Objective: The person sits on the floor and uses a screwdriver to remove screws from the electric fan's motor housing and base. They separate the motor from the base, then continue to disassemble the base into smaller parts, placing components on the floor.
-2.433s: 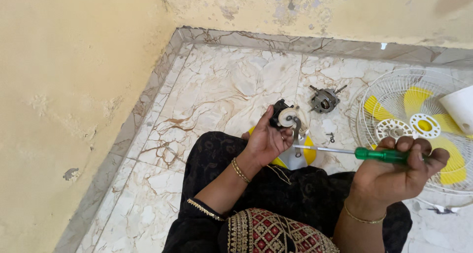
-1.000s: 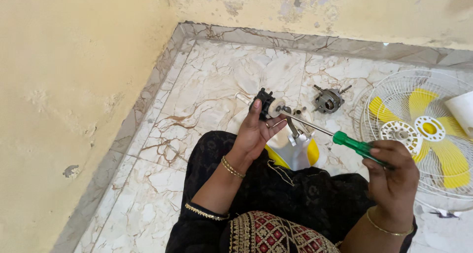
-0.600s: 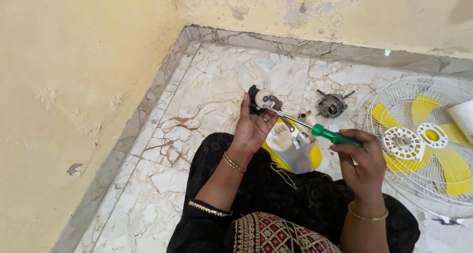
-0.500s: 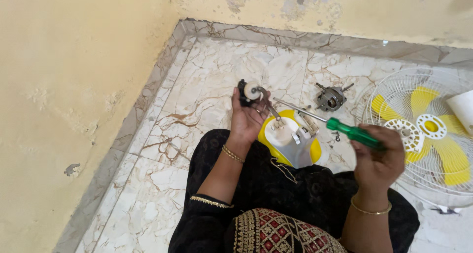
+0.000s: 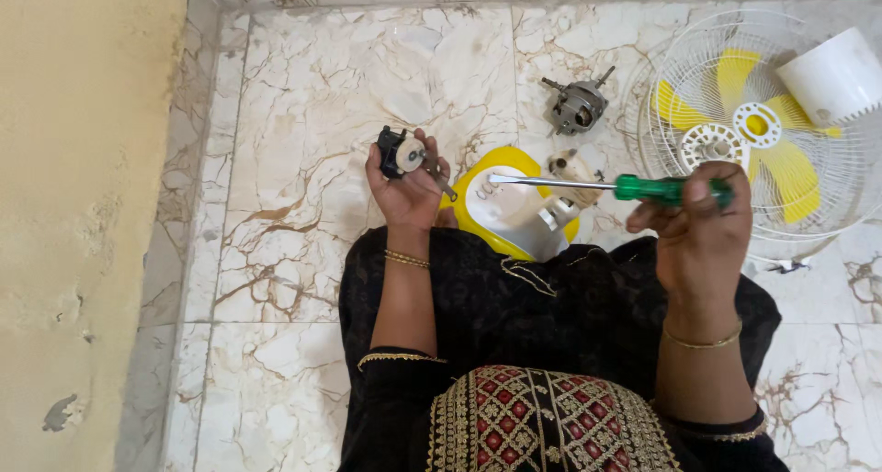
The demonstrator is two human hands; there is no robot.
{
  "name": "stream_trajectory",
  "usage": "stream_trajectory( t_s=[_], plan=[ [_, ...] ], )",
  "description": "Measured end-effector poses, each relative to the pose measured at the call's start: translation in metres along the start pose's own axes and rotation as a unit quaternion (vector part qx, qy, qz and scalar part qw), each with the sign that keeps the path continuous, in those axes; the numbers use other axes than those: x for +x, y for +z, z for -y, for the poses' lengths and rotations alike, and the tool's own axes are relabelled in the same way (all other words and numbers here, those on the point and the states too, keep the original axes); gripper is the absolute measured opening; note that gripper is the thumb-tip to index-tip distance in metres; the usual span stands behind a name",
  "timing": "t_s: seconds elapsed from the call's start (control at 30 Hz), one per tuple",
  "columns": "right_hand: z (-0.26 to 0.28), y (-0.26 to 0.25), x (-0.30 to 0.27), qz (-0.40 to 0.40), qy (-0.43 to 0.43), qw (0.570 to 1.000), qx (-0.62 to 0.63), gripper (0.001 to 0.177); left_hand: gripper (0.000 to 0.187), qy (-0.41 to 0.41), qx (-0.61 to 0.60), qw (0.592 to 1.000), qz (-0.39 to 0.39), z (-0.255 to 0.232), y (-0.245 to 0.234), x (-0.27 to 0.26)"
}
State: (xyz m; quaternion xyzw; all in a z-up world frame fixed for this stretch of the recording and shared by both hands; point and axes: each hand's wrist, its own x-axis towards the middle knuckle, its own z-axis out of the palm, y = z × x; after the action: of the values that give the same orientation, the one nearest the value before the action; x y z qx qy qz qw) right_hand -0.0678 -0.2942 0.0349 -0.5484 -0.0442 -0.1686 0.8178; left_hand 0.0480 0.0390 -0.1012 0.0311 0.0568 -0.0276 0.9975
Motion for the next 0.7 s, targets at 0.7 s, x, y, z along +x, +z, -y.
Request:
stream_trajectory(
  t_s=[0.7],
  plan=[
    [-0.055,0.101,-0.018,0.172,-0.132,0.948,-0.231,0.035,0.073,-0.01,-0.059,0.997,0.039,0.007,0.0,-0.004]
  ],
)
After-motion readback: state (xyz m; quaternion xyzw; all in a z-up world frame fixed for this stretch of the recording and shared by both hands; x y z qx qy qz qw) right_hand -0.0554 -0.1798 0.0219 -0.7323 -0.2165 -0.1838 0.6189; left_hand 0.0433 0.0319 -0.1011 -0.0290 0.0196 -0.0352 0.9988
